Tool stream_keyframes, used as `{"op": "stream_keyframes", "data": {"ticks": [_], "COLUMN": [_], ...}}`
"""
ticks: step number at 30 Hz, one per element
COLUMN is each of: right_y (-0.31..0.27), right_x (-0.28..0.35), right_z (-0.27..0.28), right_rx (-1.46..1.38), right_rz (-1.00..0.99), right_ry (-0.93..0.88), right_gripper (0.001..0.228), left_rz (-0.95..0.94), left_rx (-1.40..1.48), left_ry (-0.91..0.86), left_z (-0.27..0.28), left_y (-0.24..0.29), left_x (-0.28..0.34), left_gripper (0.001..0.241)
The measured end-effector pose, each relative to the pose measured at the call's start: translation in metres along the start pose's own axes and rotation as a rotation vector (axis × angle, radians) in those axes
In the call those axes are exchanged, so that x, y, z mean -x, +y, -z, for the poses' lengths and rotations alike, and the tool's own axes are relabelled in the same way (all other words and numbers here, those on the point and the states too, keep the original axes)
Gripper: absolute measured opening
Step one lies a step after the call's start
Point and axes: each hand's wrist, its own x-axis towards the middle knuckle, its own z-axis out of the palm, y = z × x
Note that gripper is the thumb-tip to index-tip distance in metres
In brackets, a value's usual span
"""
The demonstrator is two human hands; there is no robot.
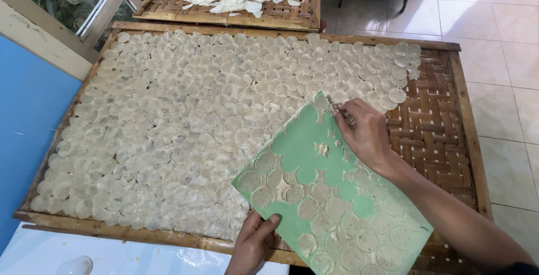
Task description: The person peels small circular dough pieces from a stencil and places them on a drying tray.
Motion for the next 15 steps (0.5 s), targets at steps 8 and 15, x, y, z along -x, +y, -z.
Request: {"op": "stream_keyframes", "data": {"ticks": [8,15], "right_y": [-0.024,-0.007], "right_x": [0.003,0.001], "right_z": [-0.006,-0.017], "right_rx": [0.116,0.037], "right_rz": [0.062,-0.073], "right_ry": [0.009,-0.099], "right_gripper": [0.024,0.019], "left_rz": [-0.078,-0.093], "left_rx": [-0.095,-0.245], "left_ry": [-0.044,-0.072], "left_z": [0.018,0.000], "left_y": [-0.016,0.003], "left_x": [-0.003,0.003], "left_gripper": [0.038,0.044]}}
